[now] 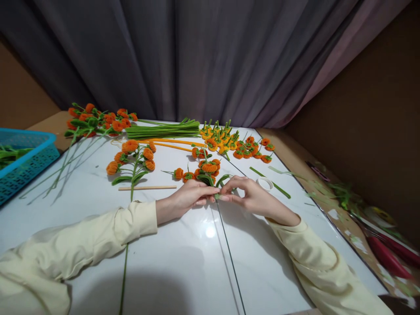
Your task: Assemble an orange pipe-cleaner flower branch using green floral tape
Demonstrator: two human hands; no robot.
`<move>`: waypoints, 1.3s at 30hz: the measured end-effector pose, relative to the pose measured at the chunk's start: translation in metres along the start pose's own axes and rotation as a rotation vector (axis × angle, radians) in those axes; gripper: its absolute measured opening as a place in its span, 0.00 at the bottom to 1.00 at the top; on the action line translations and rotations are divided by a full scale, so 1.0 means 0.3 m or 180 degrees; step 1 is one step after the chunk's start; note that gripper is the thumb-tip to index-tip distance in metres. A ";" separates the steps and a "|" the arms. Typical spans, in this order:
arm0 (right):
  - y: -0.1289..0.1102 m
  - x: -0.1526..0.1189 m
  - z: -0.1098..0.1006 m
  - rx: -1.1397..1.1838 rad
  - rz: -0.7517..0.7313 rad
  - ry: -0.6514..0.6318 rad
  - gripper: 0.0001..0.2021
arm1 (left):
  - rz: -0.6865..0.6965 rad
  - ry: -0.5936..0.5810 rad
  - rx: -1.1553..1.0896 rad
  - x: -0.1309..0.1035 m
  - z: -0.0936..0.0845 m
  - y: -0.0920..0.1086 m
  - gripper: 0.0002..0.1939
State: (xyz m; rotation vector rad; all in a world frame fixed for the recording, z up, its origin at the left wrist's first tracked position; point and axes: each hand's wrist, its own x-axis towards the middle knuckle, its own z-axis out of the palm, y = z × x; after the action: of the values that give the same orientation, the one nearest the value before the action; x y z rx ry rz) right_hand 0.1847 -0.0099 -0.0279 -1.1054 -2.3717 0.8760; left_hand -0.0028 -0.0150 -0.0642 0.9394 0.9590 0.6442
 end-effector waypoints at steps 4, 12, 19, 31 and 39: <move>0.003 0.001 0.006 -0.0119 -0.0105 0.0061 0.13 | 0.0035 -0.0013 0.0019 -0.001 0.001 0.002 0.16; 0.014 0.002 0.013 0.0054 0.0270 0.0022 0.07 | 0.0022 0.0073 0.0131 -0.009 0.009 0.012 0.14; 0.025 0.001 0.025 -0.0026 0.0515 0.0124 0.05 | -0.0010 0.0008 0.0019 -0.009 0.004 0.012 0.13; 0.045 -0.008 0.063 0.0306 0.0391 0.0443 0.10 | -0.0037 -0.0147 -0.0280 0.006 -0.008 0.010 0.18; 0.041 -0.007 0.075 0.0831 0.0683 0.0741 0.09 | 0.0054 -0.0122 -0.0392 0.004 -0.001 0.009 0.18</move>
State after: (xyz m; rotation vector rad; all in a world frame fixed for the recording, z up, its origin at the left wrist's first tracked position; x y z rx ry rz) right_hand 0.1799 -0.0138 -0.0529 -1.2903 -1.9149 1.0326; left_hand -0.0027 -0.0126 -0.0623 0.8487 0.8684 0.6895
